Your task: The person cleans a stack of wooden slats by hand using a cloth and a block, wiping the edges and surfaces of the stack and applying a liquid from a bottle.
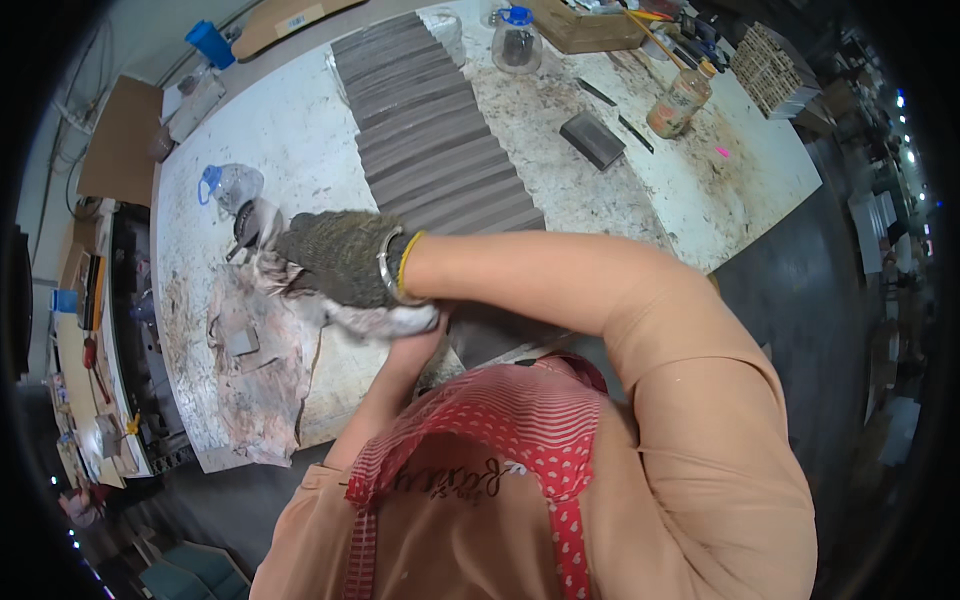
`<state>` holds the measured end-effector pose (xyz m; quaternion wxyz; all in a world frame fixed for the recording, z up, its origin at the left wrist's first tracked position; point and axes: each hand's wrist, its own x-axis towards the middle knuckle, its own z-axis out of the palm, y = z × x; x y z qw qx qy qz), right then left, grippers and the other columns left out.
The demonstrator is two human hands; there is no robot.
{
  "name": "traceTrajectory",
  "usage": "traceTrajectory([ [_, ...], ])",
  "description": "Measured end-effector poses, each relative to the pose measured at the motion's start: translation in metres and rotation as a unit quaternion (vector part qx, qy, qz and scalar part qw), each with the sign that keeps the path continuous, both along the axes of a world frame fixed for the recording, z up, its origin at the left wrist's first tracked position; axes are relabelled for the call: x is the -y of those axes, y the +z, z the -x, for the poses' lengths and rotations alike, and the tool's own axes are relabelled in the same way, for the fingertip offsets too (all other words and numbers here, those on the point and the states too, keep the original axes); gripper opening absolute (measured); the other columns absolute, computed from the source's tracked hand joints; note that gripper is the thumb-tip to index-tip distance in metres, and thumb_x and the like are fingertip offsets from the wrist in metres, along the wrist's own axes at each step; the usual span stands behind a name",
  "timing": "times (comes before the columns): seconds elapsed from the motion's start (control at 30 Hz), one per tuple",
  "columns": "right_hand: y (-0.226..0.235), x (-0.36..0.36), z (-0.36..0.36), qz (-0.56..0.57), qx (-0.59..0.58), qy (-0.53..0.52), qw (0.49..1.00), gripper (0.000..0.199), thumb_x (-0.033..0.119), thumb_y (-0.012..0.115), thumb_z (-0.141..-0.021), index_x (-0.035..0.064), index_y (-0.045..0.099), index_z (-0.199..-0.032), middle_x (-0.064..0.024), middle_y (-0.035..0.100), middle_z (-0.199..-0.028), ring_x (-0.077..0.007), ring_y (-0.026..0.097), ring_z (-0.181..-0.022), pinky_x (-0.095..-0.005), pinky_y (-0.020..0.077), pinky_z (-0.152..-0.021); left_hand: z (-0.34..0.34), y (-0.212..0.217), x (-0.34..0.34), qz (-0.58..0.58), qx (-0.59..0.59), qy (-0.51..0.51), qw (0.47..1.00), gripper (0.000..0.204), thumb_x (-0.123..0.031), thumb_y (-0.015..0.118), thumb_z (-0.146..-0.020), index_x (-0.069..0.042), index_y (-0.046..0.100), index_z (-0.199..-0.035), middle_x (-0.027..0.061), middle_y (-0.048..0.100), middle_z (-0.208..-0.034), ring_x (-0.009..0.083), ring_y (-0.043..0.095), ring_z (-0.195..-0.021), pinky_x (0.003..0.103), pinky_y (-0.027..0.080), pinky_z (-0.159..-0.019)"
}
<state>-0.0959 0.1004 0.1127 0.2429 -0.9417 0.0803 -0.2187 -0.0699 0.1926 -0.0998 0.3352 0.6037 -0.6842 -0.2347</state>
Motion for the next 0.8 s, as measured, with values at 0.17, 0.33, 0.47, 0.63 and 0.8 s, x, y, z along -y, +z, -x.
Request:
traceTrajectory([
  [0.17,0.047,0.039,0.064,0.236,0.083,-0.049,0.967,0.033,0.022,0.063,-0.081,0.0041,0.061,-0.109,-0.0132,0.059,-0.112,-0.0266,0.059,-0.095,-0.0363,0.0485,-0.088,0.013,0.096,0.012,-0.144,-0.3,0.077,0.94,0.074,-0.03,0.066,-0.08,-0.002,0.031,-0.139,0.0172,0.038,-0.139,0.029,0.036,-0.13,0.04,0.03,-0.108],
  [0.33,0.033,0.09,0.126,-0.078,-0.007,-0.256,0.963,0.024,0.017,0.056,-0.087,0.0064,0.061,-0.108,-0.0143,0.063,-0.102,-0.0275,0.059,-0.099,-0.0364,0.0455,-0.091,0.018,0.124,0.019,0.0,-0.317,0.095,0.944,0.116,-0.018,0.078,-0.068,-0.001,-0.005,-0.146,0.0277,0.013,-0.148,0.0358,0.025,-0.136,0.04,0.024,-0.111],
  [0.47,-0.003,0.063,0.08,0.129,-0.056,-0.168,0.976,0.033,0.019,0.06,-0.079,0.0014,0.058,-0.107,-0.0187,0.059,-0.104,-0.034,0.057,-0.098,-0.041,0.044,-0.089,0.027,0.115,0.012,0.021,-0.265,0.148,0.953,0.099,-0.021,0.076,-0.072,0.002,0.013,-0.145,0.0246,0.025,-0.146,0.0333,0.032,-0.134,0.04,0.025,-0.111],
  [0.63,-0.009,0.023,0.002,-0.061,-0.019,-0.015,0.998,0.041,0.039,0.056,-0.087,0.0053,0.059,-0.109,-0.0183,0.058,-0.101,-0.0321,0.059,-0.091,-0.0394,0.0469,-0.085,0.015,0.092,0.012,-0.046,-0.214,0.03,0.975,0.057,-0.026,0.068,-0.081,-0.003,0.048,-0.13,0.0094,0.05,-0.134,0.025,0.042,-0.128,0.04,0.028,-0.109],
  [0.8,0.065,0.068,0.095,0.263,0.037,-0.045,0.963,0.042,0.032,0.065,-0.08,0.0113,0.058,-0.117,-0.0098,0.058,-0.115,-0.0259,0.057,-0.104,-0.0362,0.0474,-0.091,-0.019,0.098,-0.015,-0.099,-0.334,0.069,0.935,0.067,-0.03,0.053,-0.092,-0.003,0.023,-0.145,0.0121,0.032,-0.147,0.0272,0.034,-0.133,0.038,0.028,-0.109],
])
